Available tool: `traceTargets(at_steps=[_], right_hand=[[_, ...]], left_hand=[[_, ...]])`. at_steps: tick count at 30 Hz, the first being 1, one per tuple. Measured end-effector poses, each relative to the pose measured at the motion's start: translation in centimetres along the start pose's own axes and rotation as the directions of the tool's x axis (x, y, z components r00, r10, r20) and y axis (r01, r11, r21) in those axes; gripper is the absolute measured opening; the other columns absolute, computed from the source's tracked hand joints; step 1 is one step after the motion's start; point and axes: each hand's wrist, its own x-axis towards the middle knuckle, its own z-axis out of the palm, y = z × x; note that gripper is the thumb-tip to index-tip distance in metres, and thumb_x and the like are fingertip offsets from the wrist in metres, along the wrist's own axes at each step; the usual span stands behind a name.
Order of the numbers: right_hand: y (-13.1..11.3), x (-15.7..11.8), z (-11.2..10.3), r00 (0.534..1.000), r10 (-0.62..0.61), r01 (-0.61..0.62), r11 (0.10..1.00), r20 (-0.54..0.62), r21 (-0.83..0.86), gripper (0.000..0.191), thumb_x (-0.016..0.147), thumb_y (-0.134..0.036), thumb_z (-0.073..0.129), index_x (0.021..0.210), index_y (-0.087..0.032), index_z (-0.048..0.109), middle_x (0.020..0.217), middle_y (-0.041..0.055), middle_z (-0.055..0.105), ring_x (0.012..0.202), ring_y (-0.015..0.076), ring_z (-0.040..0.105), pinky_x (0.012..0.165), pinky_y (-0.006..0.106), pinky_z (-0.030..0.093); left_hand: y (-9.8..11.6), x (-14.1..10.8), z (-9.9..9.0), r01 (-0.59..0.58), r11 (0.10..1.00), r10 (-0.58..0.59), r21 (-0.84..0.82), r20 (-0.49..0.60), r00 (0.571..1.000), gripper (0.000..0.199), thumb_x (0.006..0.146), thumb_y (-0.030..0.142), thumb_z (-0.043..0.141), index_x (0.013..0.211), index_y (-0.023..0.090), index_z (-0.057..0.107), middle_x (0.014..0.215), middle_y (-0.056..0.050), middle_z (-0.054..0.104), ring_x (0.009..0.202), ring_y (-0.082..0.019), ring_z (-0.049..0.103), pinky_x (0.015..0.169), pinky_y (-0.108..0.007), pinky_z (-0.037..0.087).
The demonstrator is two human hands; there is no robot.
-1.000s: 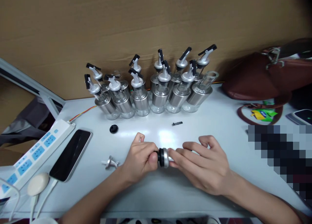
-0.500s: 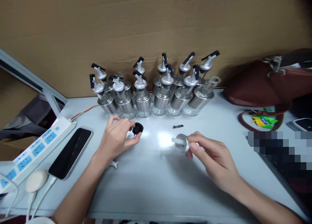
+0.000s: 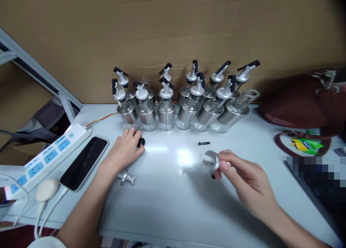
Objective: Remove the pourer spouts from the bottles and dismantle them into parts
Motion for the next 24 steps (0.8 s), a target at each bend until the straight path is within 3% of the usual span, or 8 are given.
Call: traceTargets(at_steps=[5, 9, 12, 15, 19, 21, 24], right_hand=[[0.3, 0.0, 0.7, 0.995, -0.046, 0.059, 0.987, 0.087, -0.153, 0.015, 0.093, -0.025, 0.047, 0.091, -0.021, 0.061, 0.074, 0.0031, 0.066, 0.068, 0.0176, 0.062, 0.061, 0.029, 0.047], [0.4, -0.7, 2.3, 0.951, -0.026, 0.097, 0.971, 0.309, -0.217, 0.017, 0.095, -0.02, 0.042, 0.102, -0.018, 0.058, 0.083, 0.0058, 0.069, 0.074, 0.0195, 0.063, 0.067, 0.034, 0.051], [-0.2, -1.3, 3.3, 0.876, 0.068, 0.032, 0.98, 0.478, -0.198, 0.024, 0.092, -0.025, 0.053, 0.113, -0.016, 0.054, 0.096, 0.009, 0.07, 0.084, 0.0223, 0.066, 0.073, 0.038, 0.055], [-1.3, -1.6, 3.3, 0.763, 0.09, -0.003, 0.991, 0.64, -0.135, 0.051, 0.089, -0.033, 0.06, 0.134, -0.016, 0.044, 0.131, 0.0137, 0.057, 0.118, 0.0253, 0.056, 0.096, 0.041, 0.051], [-2.6, -1.0, 3.3, 0.627, 0.086, -0.002, 0.994, 0.775, -0.109, 0.06, 0.092, -0.036, 0.053, 0.146, -0.015, 0.034, 0.149, 0.0127, 0.038, 0.137, 0.0289, 0.035, 0.112, 0.049, 0.034], [-3.1, -0.6, 3.7, 0.573, 0.081, 0.005, 0.995, 0.816, -0.103, 0.062, 0.091, -0.032, 0.055, 0.146, -0.015, 0.033, 0.15, 0.0121, 0.036, 0.138, 0.0302, 0.033, 0.113, 0.052, 0.031], [-3.7, -0.3, 4.5, 0.502, 0.045, 0.051, 0.995, 0.864, -0.081, 0.066, 0.088, -0.026, 0.06, 0.146, -0.015, 0.033, 0.151, 0.0109, 0.034, 0.14, 0.0302, 0.029, 0.113, 0.052, 0.03]], left_hand=[[-0.1, -0.9, -0.7, 0.024, 0.99, -0.02, -0.141, 0.027, 0.999, 0.028, 0.09, 0.035, 0.04, 0.111, 0.018, 0.048, 0.111, -0.011, 0.052, 0.105, -0.028, 0.055, 0.088, -0.046, 0.048], [-0.2, -4.2, -0.6, 0.032, 0.949, -0.047, -0.315, -0.041, 0.998, 0.033, 0.097, 0.039, 0.027, 0.122, 0.021, 0.039, 0.133, -0.014, 0.041, 0.13, -0.027, 0.041, 0.106, -0.048, 0.037], [0.4, -7.4, 1.1, 0.064, 0.88, -0.104, -0.47, -0.059, 0.993, 0.038, 0.094, 0.04, 0.042, 0.129, 0.026, 0.035, 0.141, -0.013, 0.037, 0.13, -0.029, 0.043, 0.103, -0.049, 0.041], [1.5, -9.6, 3.2, 0.006, 0.85, -0.075, -0.526, -0.11, 0.991, 0.058, 0.084, 0.04, 0.06, 0.134, 0.026, 0.034, 0.146, -0.016, 0.033, 0.133, -0.035, 0.039, 0.102, -0.053, 0.042], [2.7, -10.0, 4.8, -0.139, 0.872, 0.052, -0.47, -0.193, 0.98, 0.081, 0.073, 0.05, 0.071, 0.139, 0.025, 0.032, 0.147, -0.017, 0.036, 0.136, -0.037, 0.036, 0.11, -0.063, 0.025], [3.1, -9.7, 5.0, -0.243, 0.88, 0.169, -0.408, -0.209, 0.963, 0.072, 0.076, 0.049, 0.069, 0.137, 0.026, 0.037, 0.144, -0.015, 0.042, 0.134, -0.034, 0.039, 0.111, -0.064, 0.022], [3.4, -9.4, 5.2, -0.309, 0.887, 0.235, -0.342, -0.242, 0.942, 0.035, 0.089, 0.029, 0.056, 0.124, 0.026, 0.052, 0.131, -0.011, 0.056, 0.126, -0.027, 0.05, 0.109, -0.057, 0.032]])
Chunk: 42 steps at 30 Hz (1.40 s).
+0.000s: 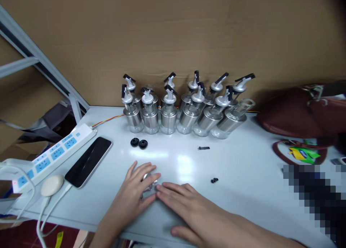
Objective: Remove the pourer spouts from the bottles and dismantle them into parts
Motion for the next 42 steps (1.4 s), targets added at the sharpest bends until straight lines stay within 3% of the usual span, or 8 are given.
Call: traceTargets(at_steps=[7, 15, 18, 23, 25, 31, 36, 42], right_hand=[[-0.6, -0.4, -0.7, 1.0, 0.01, -0.011, 0.999, -0.012, -0.038, 0.063, 0.086, -0.026, 0.061, 0.144, -0.016, 0.039, 0.153, 0.0121, 0.028, 0.141, 0.0313, 0.028, 0.113, 0.053, 0.028], [1.2, -3.7, -1.9, 0.901, -0.104, 0.074, 0.993, -0.422, -0.087, 0.041, 0.093, -0.032, 0.051, 0.134, -0.026, 0.047, 0.15, 0.0073, 0.037, 0.138, 0.0236, 0.034, 0.112, 0.045, 0.035], [2.2, -4.1, -2.6, 0.709, -0.133, 0.112, 0.991, -0.692, -0.075, 0.041, 0.093, -0.027, 0.051, 0.133, -0.033, 0.043, 0.147, 0.0053, 0.041, 0.136, 0.0221, 0.038, 0.108, 0.044, 0.039], [5.0, -3.0, -5.3, 0.078, -0.102, 0.254, 0.964, -0.992, -0.079, 0.04, 0.089, -0.024, 0.056, 0.127, -0.031, 0.045, 0.141, 0.0075, 0.045, 0.132, 0.0228, 0.041, 0.103, 0.045, 0.042], [6.3, -2.4, -6.4, -0.02, -0.066, 0.254, 0.965, -0.998, -0.069, 0.041, 0.087, -0.025, 0.06, 0.125, -0.03, 0.046, 0.139, 0.0081, 0.046, 0.131, 0.0231, 0.043, 0.103, 0.047, 0.041], [8.7, -0.5, -8.8, -0.031, -0.053, 0.25, 0.966, -0.998, -0.059, 0.043, 0.087, -0.033, 0.058, 0.126, -0.026, 0.042, 0.14, 0.0108, 0.045, 0.13, 0.0235, 0.045, 0.107, 0.048, 0.038], [9.6, 1.9, -10.2, -0.021, -0.088, 0.105, 0.99, -0.996, -0.09, 0.052, 0.086, -0.039, 0.055, 0.131, -0.02, 0.039, 0.137, 0.0143, 0.046, 0.125, 0.025, 0.048, 0.106, 0.047, 0.039], [9.8, 2.7, -11.6, -0.06, 0.013, -0.046, 0.999, -0.998, 0.016, 0.041, 0.084, -0.042, 0.057, 0.115, -0.015, 0.052, 0.102, 0.0112, 0.064, 0.087, 0.0236, 0.061, 0.086, 0.045, 0.048]], left_hand=[[0.2, -0.2, -0.4, 0.043, 0.991, -0.034, 0.129, -0.069, 0.997, 0.03, 0.084, 0.035, 0.061, 0.111, 0.023, 0.061, 0.121, -0.012, 0.062, 0.115, -0.031, 0.056, 0.101, -0.063, 0.037], [0.7, 0.3, -1.0, -0.016, 0.976, 0.027, 0.216, -0.05, 0.998, 0.025, 0.085, 0.029, 0.055, 0.108, 0.022, 0.062, 0.119, -0.011, 0.063, 0.113, -0.03, 0.056, 0.101, -0.063, 0.036], [0.5, 0.4, -1.3, -0.031, 0.97, 0.041, 0.24, -0.038, 0.998, 0.023, 0.086, 0.021, 0.05, 0.105, 0.022, 0.062, 0.116, -0.01, 0.064, 0.11, -0.027, 0.059, 0.101, -0.06, 0.039], [0.7, 0.2, -2.2, -0.067, 0.964, 0.076, 0.259, -0.025, 0.997, 0.026, 0.085, 0.022, 0.052, 0.109, 0.022, 0.061, 0.123, -0.011, 0.061, 0.117, -0.03, 0.055, 0.1, -0.058, 0.041], [1.9, 0.3, -2.6, -0.095, 0.964, 0.118, 0.246, -0.081, 0.99, 0.028, 0.086, 0.022, 0.053, 0.113, 0.02, 0.059, 0.127, -0.013, 0.059, 0.123, -0.031, 0.05, 0.102, -0.056, 0.041], [7.3, 1.5, -0.6, -0.592, 0.801, 0.598, -0.085, 0.145, 0.788, 0.027, 0.099, 0.026, 0.036, 0.117, 0.024, 0.056, 0.122, -0.002, 0.064, 0.121, -0.012, 0.052, 0.109, -0.026, 0.036], [7.0, 2.4, 2.2, -0.708, 0.706, 0.682, -0.03, 0.297, 0.668, 0.039, 0.097, 0.029, 0.038, 0.132, 0.014, 0.047, 0.14, -0.012, 0.05, 0.134, -0.025, 0.042, 0.108, -0.037, 0.037], [6.4, 4.1, 2.7, -0.499, 0.754, 0.622, -0.426, 0.222, 0.751, 0.038, 0.092, 0.038, 0.045, 0.119, 0.013, 0.055, 0.111, -0.014, 0.067, 0.107, -0.025, 0.061, 0.098, -0.038, 0.042]])
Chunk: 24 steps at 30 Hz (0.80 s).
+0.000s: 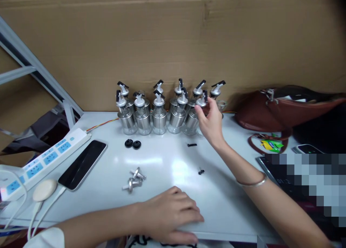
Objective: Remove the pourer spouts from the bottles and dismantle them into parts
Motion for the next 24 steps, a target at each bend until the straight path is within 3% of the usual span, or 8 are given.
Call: traceTargets(at_steps=[3, 6, 8, 11, 14, 17, 20, 24], right_hand=[[-0.6, 0.1, -0.8, 0.999, -0.013, 0.014, 1.0, -0.044, 0.008, 0.032, 0.085, -0.04, 0.057, 0.108, -0.017, 0.055, 0.094, 0.0082, 0.064, 0.083, 0.0228, 0.061, 0.082, 0.044, 0.049], [-2.3, -0.6, -2.1, 0.996, -0.06, 0.064, 0.996, -0.071, 0.063, 0.031, 0.088, -0.04, 0.055, 0.114, -0.021, 0.053, 0.104, 0.0095, 0.062, 0.092, 0.0244, 0.061, 0.087, 0.045, 0.048], [-4.0, -1.6, -3.0, 0.996, -0.08, 0.084, 0.99, -0.034, 0.116, 0.031, 0.09, -0.039, 0.053, 0.117, -0.024, 0.052, 0.109, 0.0092, 0.061, 0.095, 0.0243, 0.061, 0.091, 0.045, 0.046], [-6.6, -3.7, -3.7, 0.988, -0.024, -0.019, 0.962, 0.153, 0.272, 0.029, 0.092, -0.039, 0.05, 0.118, -0.026, 0.053, 0.109, 0.0076, 0.062, 0.092, 0.0217, 0.062, 0.088, 0.041, 0.048], [-8.4, -5.7, -3.8, 0.916, 0.068, -0.253, 0.861, 0.394, 0.441, 0.03, 0.092, -0.041, 0.052, 0.118, -0.025, 0.054, 0.107, 0.0049, 0.062, 0.089, 0.0181, 0.062, 0.083, 0.035, 0.051], [-9.3, -7.1, -3.5, 0.801, 0.09, -0.459, 0.727, 0.591, 0.511, 0.035, 0.091, -0.044, 0.053, 0.12, -0.024, 0.054, 0.101, 0.0043, 0.063, 0.086, 0.0163, 0.062, 0.078, 0.03, 0.053], [-9.6, -7.8, -3.1, 0.734, 0.063, -0.542, 0.655, 0.676, 0.527, 0.035, 0.09, -0.044, 0.055, 0.118, -0.023, 0.056, 0.1, 0.0044, 0.061, 0.086, 0.0156, 0.06, 0.078, 0.029, 0.052], [-9.7, -8.7, -2.7, 0.661, 0.038, -0.641, 0.547, 0.749, 0.538, 0.034, 0.09, -0.043, 0.055, 0.118, -0.024, 0.055, 0.099, 0.004, 0.057, 0.085, 0.0147, 0.058, 0.077, 0.029, 0.05]], left_hand=[[0.0, 0.1, -0.4, 0.135, 0.96, -0.168, -0.247, -0.121, 0.978, 0.035, 0.089, 0.032, 0.047, 0.118, 0.013, 0.052, 0.109, -0.014, 0.064, 0.103, -0.024, 0.059, 0.095, -0.038, 0.045], [-0.2, -0.3, -0.3, 0.27, 0.827, -0.412, -0.494, -0.205, 0.888, 0.047, 0.083, 0.029, 0.057, 0.125, 0.017, 0.04, 0.124, -0.016, 0.052, 0.113, -0.024, 0.053, 0.096, -0.041, 0.046], [-0.6, -0.4, 0.1, 0.252, 0.727, -0.501, -0.639, -0.242, 0.831, 0.069, 0.079, 0.032, 0.064, 0.133, 0.02, 0.024, 0.135, -0.018, 0.04, 0.124, -0.027, 0.045, 0.1, -0.045, 0.043], [-1.3, -0.3, 0.9, 0.144, 0.622, -0.547, -0.77, -0.295, 0.784, 0.096, 0.074, 0.041, 0.071, 0.139, 0.024, 0.003, 0.15, -0.022, 0.017, 0.14, -0.031, 0.025, 0.11, -0.053, 0.03], [-1.7, -0.1, 1.1, 0.097, 0.563, -0.592, -0.821, -0.319, 0.74, 0.111, 0.068, 0.052, 0.075, 0.14, 0.023, -0.004, 0.154, -0.023, 0.004, 0.145, -0.032, 0.011, 0.116, -0.055, 0.015], [-1.6, 0.1, 0.6, 0.091, 0.507, -0.624, -0.857, -0.292, 0.725, 0.115, 0.06, 0.057, 0.078, 0.142, 0.021, 0.005, 0.154, -0.022, 0.014, 0.143, -0.036, 0.018, 0.115, -0.055, 0.018], [-1.3, 0.2, -0.1, 0.12, 0.454, -0.671, -0.883, -0.25, 0.698, 0.089, 0.06, 0.057, 0.078, 0.13, 0.018, 0.039, 0.136, -0.017, 0.048, 0.126, -0.036, 0.045, 0.105, -0.052, 0.036], [-1.2, -0.1, -0.5, 0.176, 0.518, -0.632, -0.837, -0.236, 0.738, 0.063, 0.06, 0.046, 0.079, 0.109, 0.014, 0.055, 0.103, -0.01, 0.063, 0.097, -0.028, 0.059, 0.087, -0.043, 0.048]])
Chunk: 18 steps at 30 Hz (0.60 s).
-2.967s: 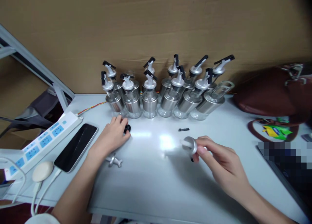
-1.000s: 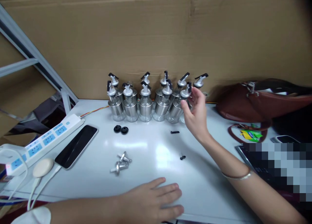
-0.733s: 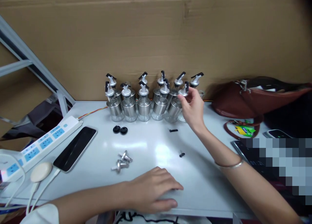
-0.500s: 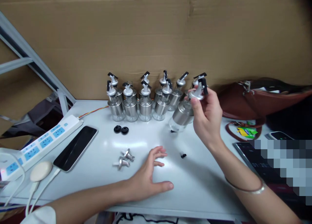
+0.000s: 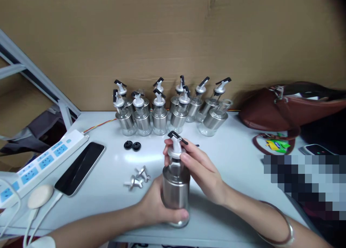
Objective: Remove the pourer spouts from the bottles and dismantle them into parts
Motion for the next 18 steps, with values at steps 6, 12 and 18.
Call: traceTargets(at_steps=[6, 12, 18], right_hand=[[0.3, -0.1, 1.3, 0.988, 0.088, -0.094, 0.995, -0.13, -0.043, 0.028, 0.081, -0.042, 0.067, 0.093, -0.021, 0.055, 0.077, -0.0021, 0.052, 0.066, 0.0107, 0.05, 0.062, 0.024, 0.043], [0.0, 0.3, 1.4, 0.973, 0.197, -0.204, 0.978, -0.121, -0.042, 0.03, 0.073, -0.038, 0.075, 0.074, -0.019, 0.051, 0.059, -0.0053, 0.05, 0.054, 0.0092, 0.045, 0.053, 0.023, 0.036], [0.4, 1.2, 0.2, 0.969, 0.231, -0.238, 0.967, 0.085, 0.093, 0.034, 0.074, -0.043, 0.073, 0.07, -0.017, 0.051, 0.058, -0.0042, 0.055, 0.056, 0.0095, 0.05, 0.058, 0.024, 0.04]], left_hand=[[0.0, 0.0, 0.0, -0.065, 0.997, 0.063, 0.034, 0.051, 0.997, 0.06, 0.063, 0.035, 0.075, 0.115, 0.015, 0.053, 0.111, -0.012, 0.062, 0.101, -0.026, 0.058, 0.092, -0.042, 0.047], [1.1, 0.4, -0.4, 0.057, 0.995, -0.073, 0.079, 0.214, 0.974, 0.04, 0.055, 0.034, 0.076, 0.086, 0.012, 0.063, 0.079, -0.007, 0.064, 0.071, -0.018, 0.058, 0.069, -0.033, 0.052], [1.7, 1.2, -1.8, 0.261, 0.965, -0.205, -0.03, 0.54, 0.817, 0.045, 0.048, 0.038, 0.085, 0.082, 0.015, 0.066, 0.075, -0.003, 0.063, 0.068, -0.017, 0.059, 0.067, -0.033, 0.053]])
